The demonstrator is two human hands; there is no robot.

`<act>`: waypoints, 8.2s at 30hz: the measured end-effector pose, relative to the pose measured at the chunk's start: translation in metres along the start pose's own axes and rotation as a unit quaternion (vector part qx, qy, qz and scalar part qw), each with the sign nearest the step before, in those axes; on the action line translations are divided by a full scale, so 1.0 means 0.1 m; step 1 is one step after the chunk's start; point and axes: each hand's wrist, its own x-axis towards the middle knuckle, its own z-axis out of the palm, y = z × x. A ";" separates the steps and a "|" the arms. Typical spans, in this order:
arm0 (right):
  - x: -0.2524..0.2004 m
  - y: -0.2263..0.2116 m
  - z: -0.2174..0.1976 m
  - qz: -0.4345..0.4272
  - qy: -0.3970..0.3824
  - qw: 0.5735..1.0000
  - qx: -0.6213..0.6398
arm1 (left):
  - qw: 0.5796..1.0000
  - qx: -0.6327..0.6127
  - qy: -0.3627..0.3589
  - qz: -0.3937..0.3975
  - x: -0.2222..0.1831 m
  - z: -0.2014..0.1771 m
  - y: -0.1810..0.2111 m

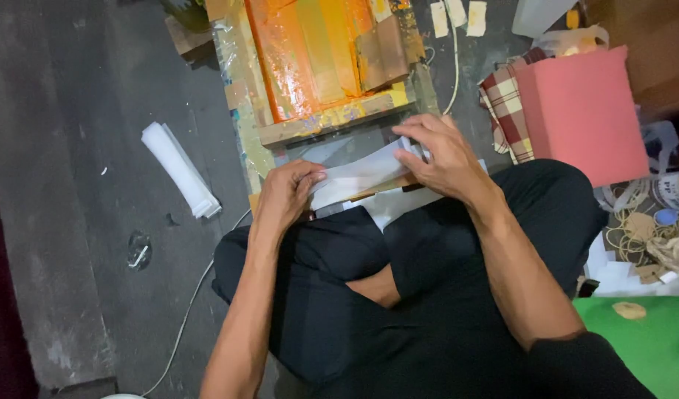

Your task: Manually screen printing orange ink onto white paper strips using a squeegee and a screen frame.

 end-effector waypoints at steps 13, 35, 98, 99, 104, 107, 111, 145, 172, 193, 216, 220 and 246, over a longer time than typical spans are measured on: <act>-0.05 0.37 0.05 0.160 0.068 0.903 0.392 | 0.992 -0.014 0.122 -0.031 0.28 -0.15 0.09; 0.39 -0.21 0.57 0.169 0.062 0.937 0.300 | 0.902 0.074 0.408 0.118 1.08 -0.53 0.28; 0.74 0.01 1.05 -0.037 -0.039 0.969 -0.242 | 0.882 0.126 0.431 0.144 1.51 -1.08 0.44; 0.69 0.01 1.06 -0.064 0.006 0.965 -0.253 | 0.876 0.139 0.437 0.150 1.51 -1.06 0.41; 0.43 -0.57 0.63 -0.144 0.134 0.970 -0.143 | 0.884 0.140 0.424 0.138 1.37 -0.96 0.38; 0.28 -0.76 0.46 -0.172 0.192 0.961 -0.095 | 0.894 0.115 0.409 0.141 1.23 -0.79 0.31; 0.18 -0.40 0.63 -0.153 0.204 0.962 -0.095 | 0.922 -0.003 0.364 0.128 0.96 -0.47 0.14; 1.43 -0.24 0.12 0.128 0.110 0.982 -0.088 | 0.954 0.104 0.233 -0.157 1.49 -0.10 -0.67; 2.68 0.08 0.49 -0.002 -0.093 0.965 -0.247 | 0.938 0.080 0.283 -0.180 1.42 -0.07 -0.57; 1.44 -0.51 0.24 -0.021 -0.154 0.971 -0.181 | 0.923 0.132 0.339 -0.124 1.50 0.03 -0.80; 2.93 -0.04 0.47 -0.007 -0.112 0.953 -0.280 | 0.931 0.123 0.312 -0.145 1.45 -0.09 -0.59; 2.77 -0.08 0.50 0.002 -0.152 0.947 -0.283 | 0.931 0.121 0.312 -0.146 1.46 -0.06 -0.66; 1.61 -0.54 0.30 0.020 -0.234 0.940 -0.248 | 0.928 0.118 0.334 -0.113 1.47 -0.04 -0.71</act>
